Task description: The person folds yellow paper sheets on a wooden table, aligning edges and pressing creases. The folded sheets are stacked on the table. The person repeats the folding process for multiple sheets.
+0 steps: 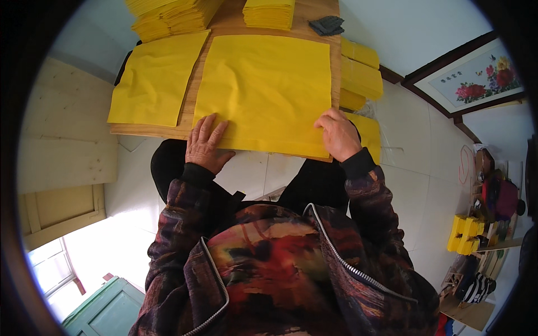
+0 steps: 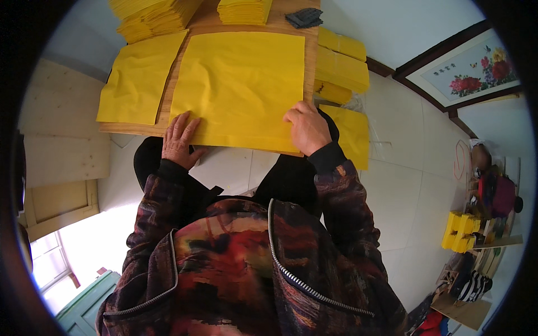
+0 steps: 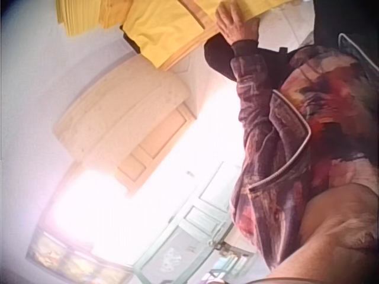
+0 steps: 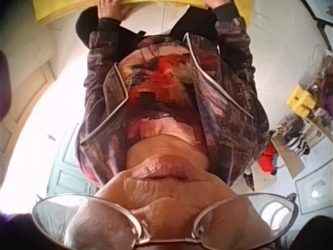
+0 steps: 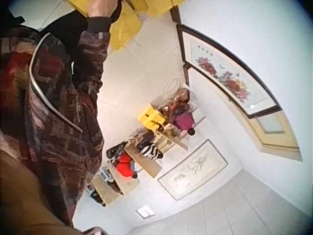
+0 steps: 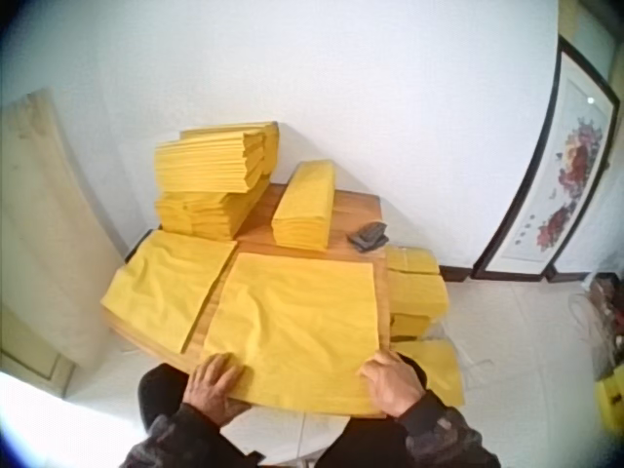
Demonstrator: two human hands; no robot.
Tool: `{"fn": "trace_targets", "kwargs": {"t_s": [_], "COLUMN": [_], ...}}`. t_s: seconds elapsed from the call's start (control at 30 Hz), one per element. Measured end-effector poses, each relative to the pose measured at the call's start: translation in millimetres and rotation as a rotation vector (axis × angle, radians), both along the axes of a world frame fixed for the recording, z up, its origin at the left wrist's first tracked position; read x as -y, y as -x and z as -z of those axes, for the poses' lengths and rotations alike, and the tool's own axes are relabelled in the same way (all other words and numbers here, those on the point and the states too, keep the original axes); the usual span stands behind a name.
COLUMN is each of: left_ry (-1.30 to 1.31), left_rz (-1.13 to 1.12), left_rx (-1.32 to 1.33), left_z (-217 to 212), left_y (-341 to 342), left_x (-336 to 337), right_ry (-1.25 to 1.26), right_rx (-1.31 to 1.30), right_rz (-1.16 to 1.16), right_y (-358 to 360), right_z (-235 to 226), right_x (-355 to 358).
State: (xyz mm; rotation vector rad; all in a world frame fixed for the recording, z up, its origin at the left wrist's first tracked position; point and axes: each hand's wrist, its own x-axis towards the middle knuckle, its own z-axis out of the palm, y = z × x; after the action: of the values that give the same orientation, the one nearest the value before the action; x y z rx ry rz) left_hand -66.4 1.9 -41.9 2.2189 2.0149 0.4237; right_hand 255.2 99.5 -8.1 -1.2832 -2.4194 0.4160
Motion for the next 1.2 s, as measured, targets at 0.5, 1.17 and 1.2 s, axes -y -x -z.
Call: {"fn": "trace_targets", "kwargs": {"t_s": [0.5, 1.17, 1.2], "left_ry": [-0.105, 0.015, 0.033], "left_rz": [-0.004, 0.164, 0.195], "left_rx": [0.025, -0.098, -0.041], "left_z": [9, -25, -32], "left_y": [3, 20, 23], "left_x": [-3, 10, 14], "right_ry": [-0.063, -0.064, -0.01], "right_rx": [-0.023, 0.071, 0.104], "right_rz": [-0.046, -0.133, -0.117], "right_y": [18, 15, 12], "right_z": [-3, 9, 10], "right_x": [18, 4, 3]}}
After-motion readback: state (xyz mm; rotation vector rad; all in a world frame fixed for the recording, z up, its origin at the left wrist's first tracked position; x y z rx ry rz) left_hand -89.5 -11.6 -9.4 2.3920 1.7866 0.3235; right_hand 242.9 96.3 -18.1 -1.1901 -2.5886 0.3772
